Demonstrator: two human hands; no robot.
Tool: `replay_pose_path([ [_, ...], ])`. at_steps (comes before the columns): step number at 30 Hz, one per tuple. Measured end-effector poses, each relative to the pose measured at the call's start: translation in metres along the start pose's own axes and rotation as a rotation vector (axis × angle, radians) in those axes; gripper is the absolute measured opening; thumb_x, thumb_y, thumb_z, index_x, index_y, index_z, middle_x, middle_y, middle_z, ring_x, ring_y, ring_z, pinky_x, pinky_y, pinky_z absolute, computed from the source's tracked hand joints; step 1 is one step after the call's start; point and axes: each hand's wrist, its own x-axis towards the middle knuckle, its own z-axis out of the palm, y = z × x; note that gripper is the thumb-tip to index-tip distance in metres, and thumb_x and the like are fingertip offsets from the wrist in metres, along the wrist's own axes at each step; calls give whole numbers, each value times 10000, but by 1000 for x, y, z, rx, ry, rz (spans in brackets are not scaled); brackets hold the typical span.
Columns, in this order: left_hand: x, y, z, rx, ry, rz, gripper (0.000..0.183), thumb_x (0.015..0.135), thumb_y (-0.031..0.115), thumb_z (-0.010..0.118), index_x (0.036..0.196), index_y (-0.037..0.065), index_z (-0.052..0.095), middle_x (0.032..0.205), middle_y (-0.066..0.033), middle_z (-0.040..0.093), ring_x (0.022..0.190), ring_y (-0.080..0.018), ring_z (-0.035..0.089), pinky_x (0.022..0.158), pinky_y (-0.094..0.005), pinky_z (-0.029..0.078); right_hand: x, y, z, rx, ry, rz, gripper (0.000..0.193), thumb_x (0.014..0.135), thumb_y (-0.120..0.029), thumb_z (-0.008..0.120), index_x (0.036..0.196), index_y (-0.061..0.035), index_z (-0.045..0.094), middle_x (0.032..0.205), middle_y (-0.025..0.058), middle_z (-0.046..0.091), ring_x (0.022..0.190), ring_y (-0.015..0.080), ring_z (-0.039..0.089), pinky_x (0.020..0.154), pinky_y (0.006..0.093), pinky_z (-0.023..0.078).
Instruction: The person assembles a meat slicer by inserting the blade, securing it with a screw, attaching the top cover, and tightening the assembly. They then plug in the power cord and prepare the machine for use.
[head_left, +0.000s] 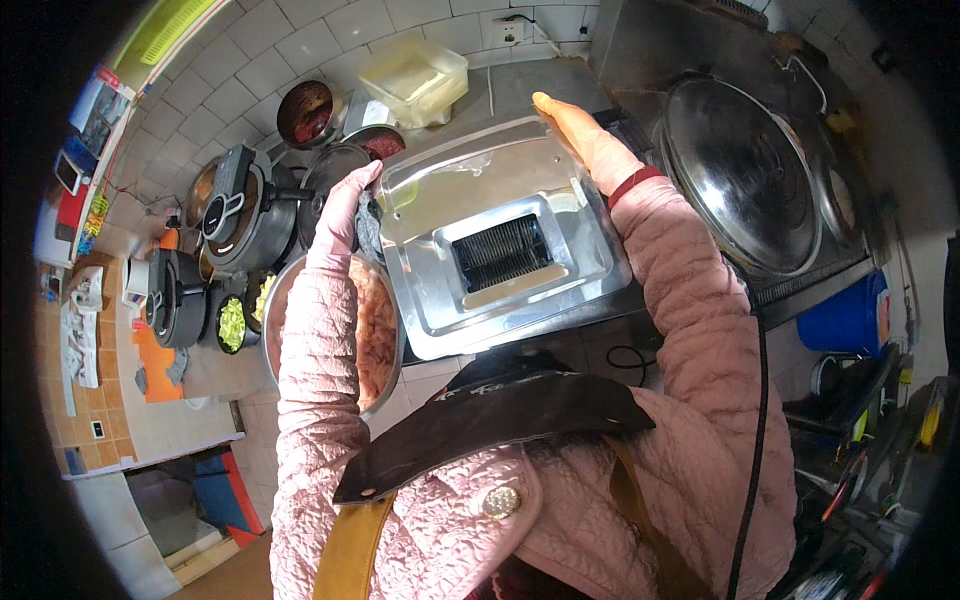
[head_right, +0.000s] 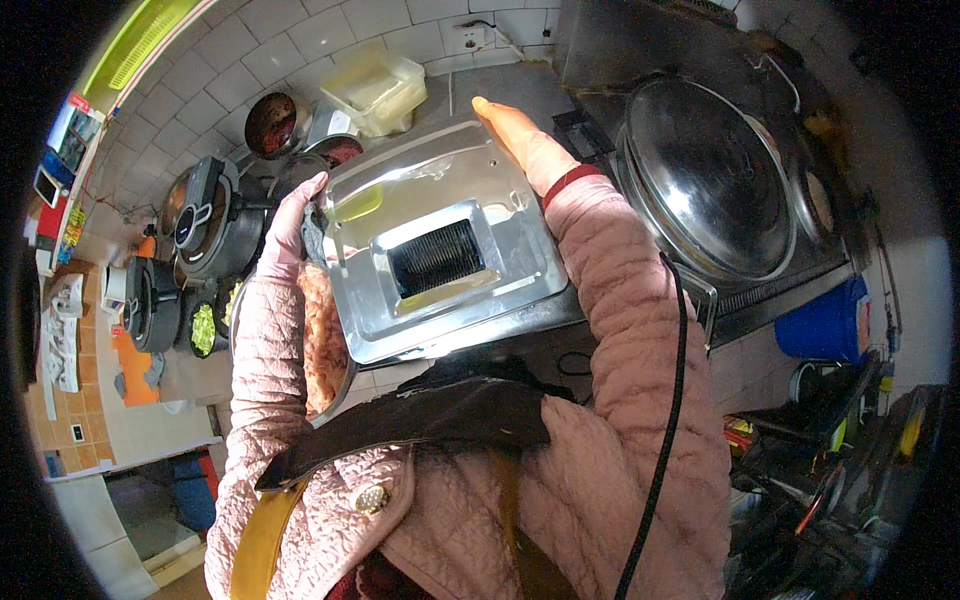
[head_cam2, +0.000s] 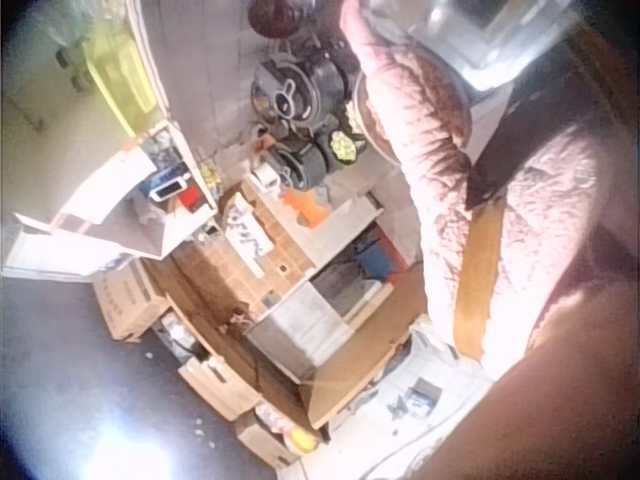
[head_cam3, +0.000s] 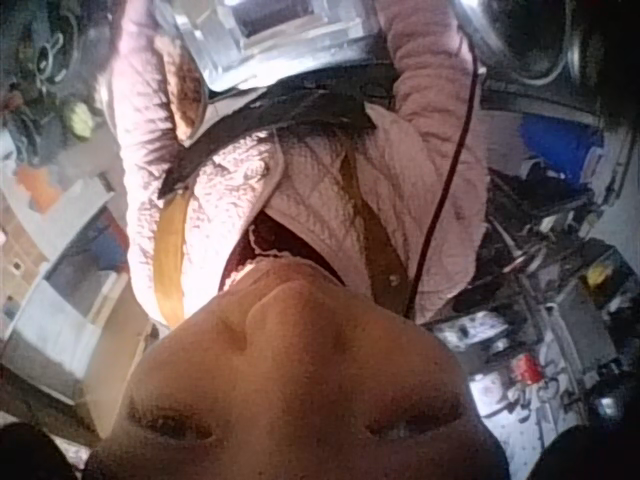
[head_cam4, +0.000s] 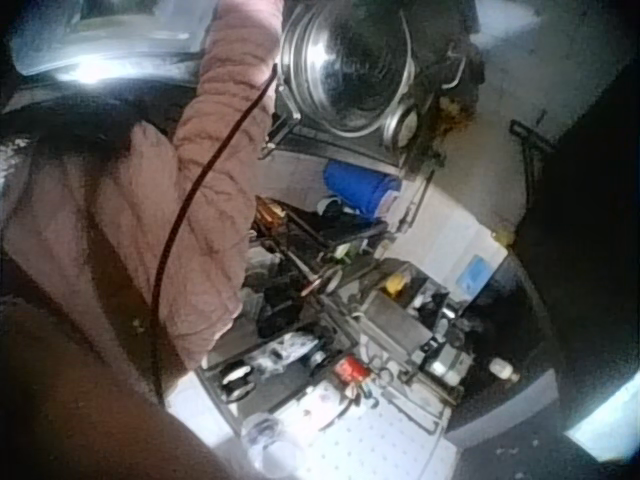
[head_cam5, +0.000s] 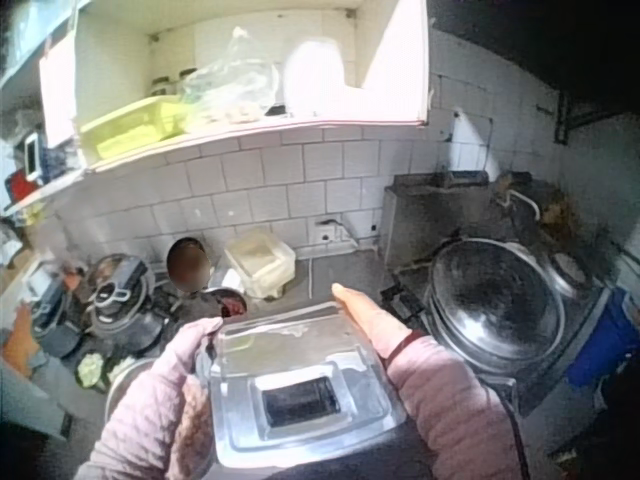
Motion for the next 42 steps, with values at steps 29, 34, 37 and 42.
replay_pose_path([
  [29, -1, -5, -3, 56, 28, 35, 241, 988, 175, 689, 1140, -1, 754, 1022, -24, 757, 912, -101, 654, 874, -233, 486, 18, -10, -1, -797, 154, -115, 742, 1045, -623, 335, 1229, 7, 680, 1010, 262, 730, 854, 406, 725, 795, 499, 539],
  [34, -2, 9, 2, 169, 46, 76, 234, 955, 188, 736, 1109, 17, 773, 1012, -20, 765, 867, -111, 654, 861, -258, 497, 24, -15, -1, -867, 145, -89, 737, 1045, -604, 344, 1066, 31, 718, 813, 266, 706, 791, 413, 729, 776, 511, 550],
  [37, -4, 12, 6, 202, 47, 56, 186, 967, 187, 733, 1037, 22, 780, 905, 6, 739, 823, -83, 630, 797, -234, 475, 33, -11, -3, -905, 184, -107, 744, 1042, -604, 342, 1035, 40, 715, 791, 277, 699, 821, 413, 737, 793, 508, 558],
  [42, -4, 10, 7, 148, 61, -16, 190, 956, 225, 758, 987, 40, 784, 887, 23, 726, 795, -74, 614, 773, -230, 465, 31, -10, 0, -953, 183, -167, 734, 1049, -586, 334, 1046, 43, 713, 879, 301, 716, 886, 437, 731, 855, 489, 558],
])
